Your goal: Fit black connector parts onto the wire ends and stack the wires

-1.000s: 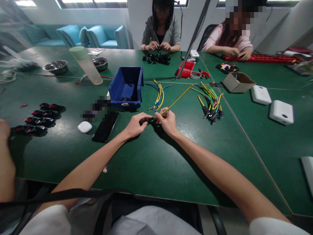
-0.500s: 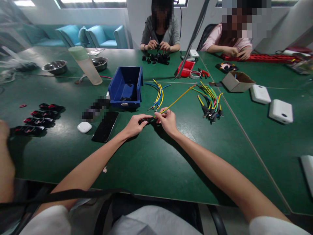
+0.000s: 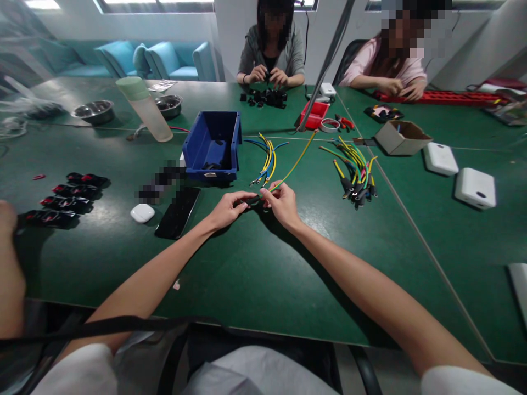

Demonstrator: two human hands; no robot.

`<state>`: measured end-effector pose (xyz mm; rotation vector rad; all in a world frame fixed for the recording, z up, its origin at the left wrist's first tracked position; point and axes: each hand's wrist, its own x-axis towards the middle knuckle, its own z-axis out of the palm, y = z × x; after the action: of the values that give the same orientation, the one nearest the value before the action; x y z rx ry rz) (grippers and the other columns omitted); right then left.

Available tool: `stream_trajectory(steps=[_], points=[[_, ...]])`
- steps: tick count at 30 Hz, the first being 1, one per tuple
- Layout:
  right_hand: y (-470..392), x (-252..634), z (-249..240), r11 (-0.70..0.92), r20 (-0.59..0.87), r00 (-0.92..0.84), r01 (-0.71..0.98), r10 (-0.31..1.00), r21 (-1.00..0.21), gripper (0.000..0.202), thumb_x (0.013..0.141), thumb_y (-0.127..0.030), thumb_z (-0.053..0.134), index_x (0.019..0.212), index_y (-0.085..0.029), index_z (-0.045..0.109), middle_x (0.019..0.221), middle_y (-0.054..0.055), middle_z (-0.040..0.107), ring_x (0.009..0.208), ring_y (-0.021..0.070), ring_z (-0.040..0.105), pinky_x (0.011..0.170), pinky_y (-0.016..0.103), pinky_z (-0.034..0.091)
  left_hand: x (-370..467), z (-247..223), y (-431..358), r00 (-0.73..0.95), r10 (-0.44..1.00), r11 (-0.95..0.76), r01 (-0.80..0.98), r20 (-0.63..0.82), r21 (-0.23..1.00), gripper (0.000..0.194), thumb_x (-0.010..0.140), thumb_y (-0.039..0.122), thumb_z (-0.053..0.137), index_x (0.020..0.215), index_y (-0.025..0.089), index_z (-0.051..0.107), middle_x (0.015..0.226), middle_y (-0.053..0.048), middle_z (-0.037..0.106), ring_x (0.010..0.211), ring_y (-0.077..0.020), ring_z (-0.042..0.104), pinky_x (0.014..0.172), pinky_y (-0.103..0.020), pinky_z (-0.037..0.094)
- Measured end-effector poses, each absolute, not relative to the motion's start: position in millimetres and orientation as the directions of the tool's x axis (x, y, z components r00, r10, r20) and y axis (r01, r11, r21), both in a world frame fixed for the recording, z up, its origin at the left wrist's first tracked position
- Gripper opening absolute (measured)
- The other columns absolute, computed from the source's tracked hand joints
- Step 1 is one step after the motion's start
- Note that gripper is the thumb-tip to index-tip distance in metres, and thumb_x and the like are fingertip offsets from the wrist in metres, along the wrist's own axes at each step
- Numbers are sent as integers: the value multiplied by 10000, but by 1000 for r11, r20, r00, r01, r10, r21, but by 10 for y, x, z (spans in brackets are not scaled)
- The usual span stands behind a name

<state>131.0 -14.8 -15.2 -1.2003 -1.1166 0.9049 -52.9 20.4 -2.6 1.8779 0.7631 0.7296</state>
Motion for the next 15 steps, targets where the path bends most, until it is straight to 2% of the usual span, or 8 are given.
stream_trajectory(steps=[15], points=[[-145,1303,-147,162,161,216,14,963,-987,374,729,-502,694,815,-206,482,592,-24,610,466,133,576,462,235,447,-507,17,168,607,771,-410,240,193,880,355,789,178,587,1136,146,655,1068,-93,684,885,-207,639,810,-368,514]])
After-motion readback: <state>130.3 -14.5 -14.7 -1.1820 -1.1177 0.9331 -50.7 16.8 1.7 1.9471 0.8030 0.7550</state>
